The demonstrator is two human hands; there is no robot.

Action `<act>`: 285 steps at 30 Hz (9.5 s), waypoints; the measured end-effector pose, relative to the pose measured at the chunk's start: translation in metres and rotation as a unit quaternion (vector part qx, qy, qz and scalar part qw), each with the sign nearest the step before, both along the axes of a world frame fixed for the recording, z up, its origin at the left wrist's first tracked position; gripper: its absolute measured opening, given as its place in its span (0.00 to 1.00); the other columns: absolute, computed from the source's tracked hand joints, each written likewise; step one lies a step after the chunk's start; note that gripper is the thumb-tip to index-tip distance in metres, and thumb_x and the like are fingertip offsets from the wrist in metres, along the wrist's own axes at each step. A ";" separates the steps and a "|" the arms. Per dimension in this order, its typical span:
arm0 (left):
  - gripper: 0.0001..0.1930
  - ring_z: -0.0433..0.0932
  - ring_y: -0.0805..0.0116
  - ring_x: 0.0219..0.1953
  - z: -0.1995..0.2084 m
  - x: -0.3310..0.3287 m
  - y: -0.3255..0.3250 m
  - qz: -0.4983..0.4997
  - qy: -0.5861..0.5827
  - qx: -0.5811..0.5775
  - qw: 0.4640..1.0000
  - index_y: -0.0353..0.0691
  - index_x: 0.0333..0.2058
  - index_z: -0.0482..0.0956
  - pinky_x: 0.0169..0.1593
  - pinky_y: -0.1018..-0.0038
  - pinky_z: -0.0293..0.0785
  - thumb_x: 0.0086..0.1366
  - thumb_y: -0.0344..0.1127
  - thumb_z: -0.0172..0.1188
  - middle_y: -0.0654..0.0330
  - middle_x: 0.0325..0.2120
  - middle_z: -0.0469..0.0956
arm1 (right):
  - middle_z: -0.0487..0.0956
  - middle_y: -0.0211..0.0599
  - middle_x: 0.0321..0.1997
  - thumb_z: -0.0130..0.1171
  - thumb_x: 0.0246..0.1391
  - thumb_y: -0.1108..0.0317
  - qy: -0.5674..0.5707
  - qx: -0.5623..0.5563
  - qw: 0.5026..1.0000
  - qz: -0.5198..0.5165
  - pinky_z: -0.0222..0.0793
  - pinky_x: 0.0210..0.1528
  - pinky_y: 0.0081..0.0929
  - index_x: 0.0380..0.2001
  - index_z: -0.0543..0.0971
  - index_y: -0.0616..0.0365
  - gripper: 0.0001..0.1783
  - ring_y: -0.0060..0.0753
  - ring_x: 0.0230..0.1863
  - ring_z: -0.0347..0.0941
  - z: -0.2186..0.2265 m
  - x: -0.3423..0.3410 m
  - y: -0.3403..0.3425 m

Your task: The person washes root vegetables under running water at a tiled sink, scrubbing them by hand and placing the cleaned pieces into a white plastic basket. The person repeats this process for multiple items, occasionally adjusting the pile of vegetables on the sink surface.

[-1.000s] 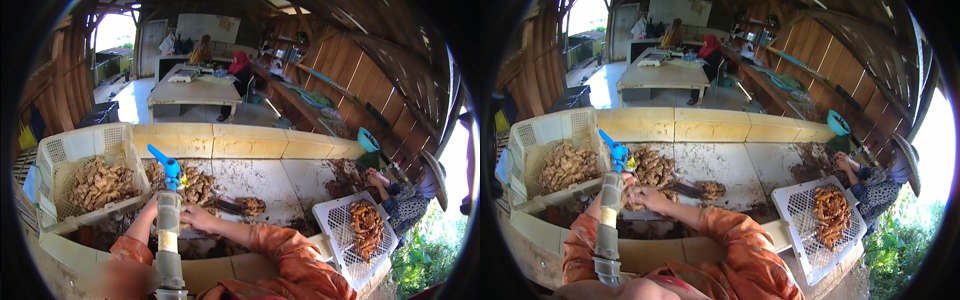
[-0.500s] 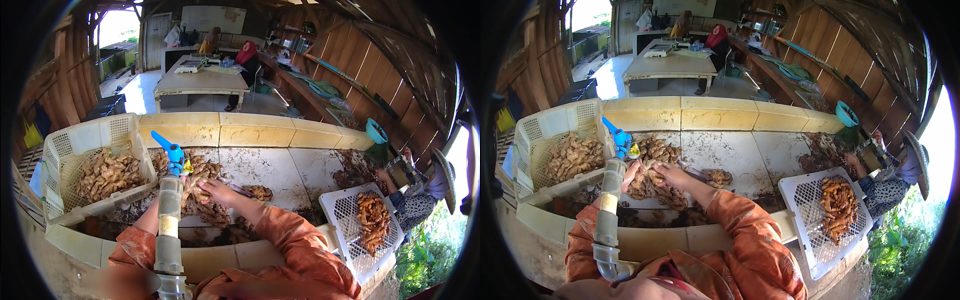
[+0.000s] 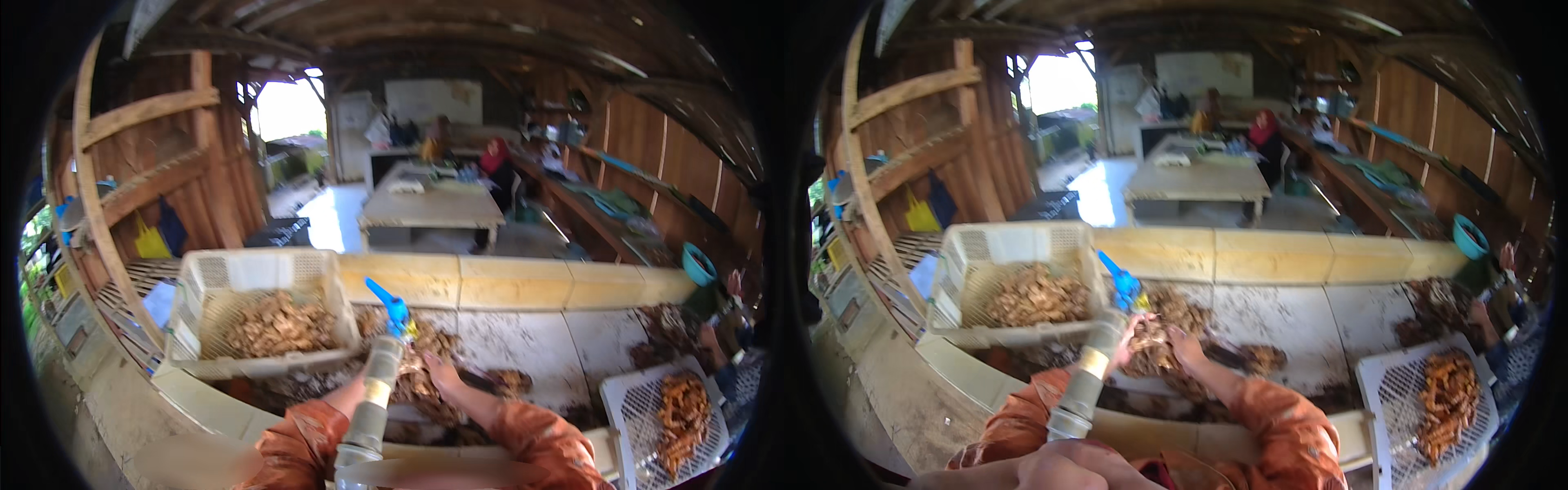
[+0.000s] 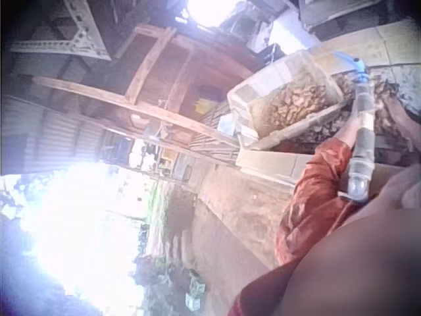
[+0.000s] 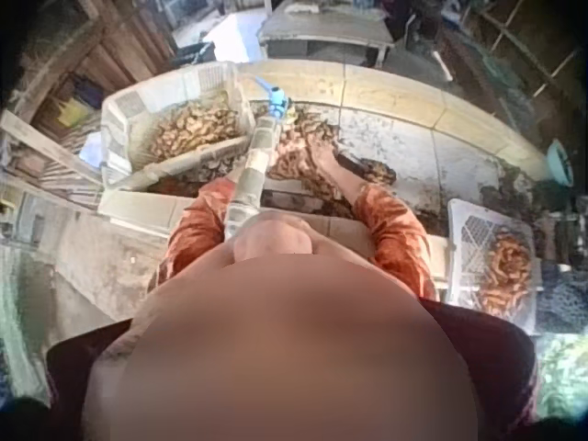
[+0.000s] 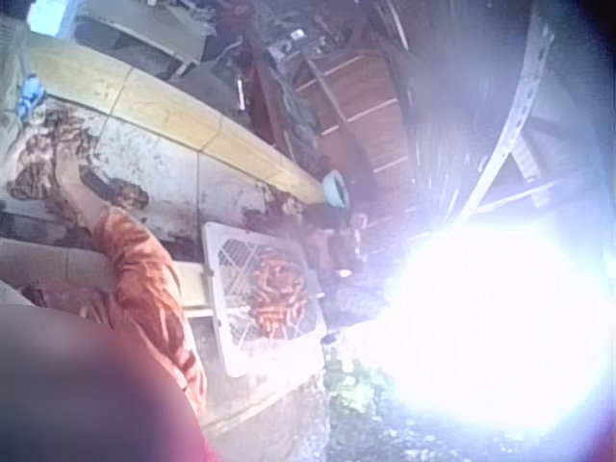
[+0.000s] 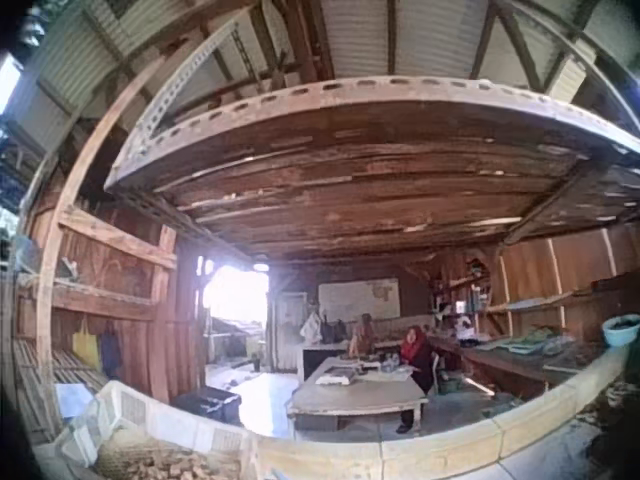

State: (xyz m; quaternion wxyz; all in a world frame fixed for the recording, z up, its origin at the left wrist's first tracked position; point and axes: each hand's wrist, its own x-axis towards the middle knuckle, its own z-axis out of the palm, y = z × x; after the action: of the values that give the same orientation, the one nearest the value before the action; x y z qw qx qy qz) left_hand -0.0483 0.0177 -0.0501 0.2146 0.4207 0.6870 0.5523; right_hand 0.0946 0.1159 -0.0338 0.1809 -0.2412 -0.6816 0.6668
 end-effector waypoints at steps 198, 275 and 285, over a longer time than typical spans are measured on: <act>0.36 0.72 0.61 0.45 0.014 0.049 0.014 -0.083 -0.541 0.081 0.833 0.44 0.43 0.72 0.48 0.61 0.68 0.55 0.72 0.41 0.57 0.40 0.74 | 0.69 0.31 0.49 0.57 0.46 0.54 -0.140 0.654 0.739 0.082 0.62 0.48 0.46 0.50 0.71 0.43 0.25 0.38 0.48 0.67 0.029 0.049 -0.017; 0.35 0.66 0.60 0.53 0.015 0.061 0.008 -0.042 -0.558 -0.032 0.828 0.51 0.52 0.66 0.56 0.54 0.59 0.56 0.71 0.40 0.61 0.50 0.69 | 0.71 0.43 0.48 0.57 0.47 0.58 0.010 0.597 0.799 -0.072 0.71 0.44 0.36 0.53 0.68 0.50 0.28 0.49 0.46 0.70 0.047 0.048 -0.018; 0.35 0.68 0.60 0.51 0.010 0.062 0.008 -0.168 -0.580 0.079 0.793 0.48 0.49 0.67 0.57 0.59 0.59 0.55 0.71 0.43 0.59 0.47 0.71 | 0.72 0.38 0.42 0.59 0.43 0.61 -0.052 0.565 0.813 -0.134 0.69 0.38 0.39 0.49 0.72 0.47 0.26 0.44 0.40 0.71 0.040 0.049 -0.016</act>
State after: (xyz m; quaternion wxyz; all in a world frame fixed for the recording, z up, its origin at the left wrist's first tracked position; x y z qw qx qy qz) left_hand 0.0141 0.0260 -0.0396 0.6283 0.1463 0.3063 0.7000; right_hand 0.1435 0.0996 0.0060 0.3373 -0.2201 -0.9074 0.1204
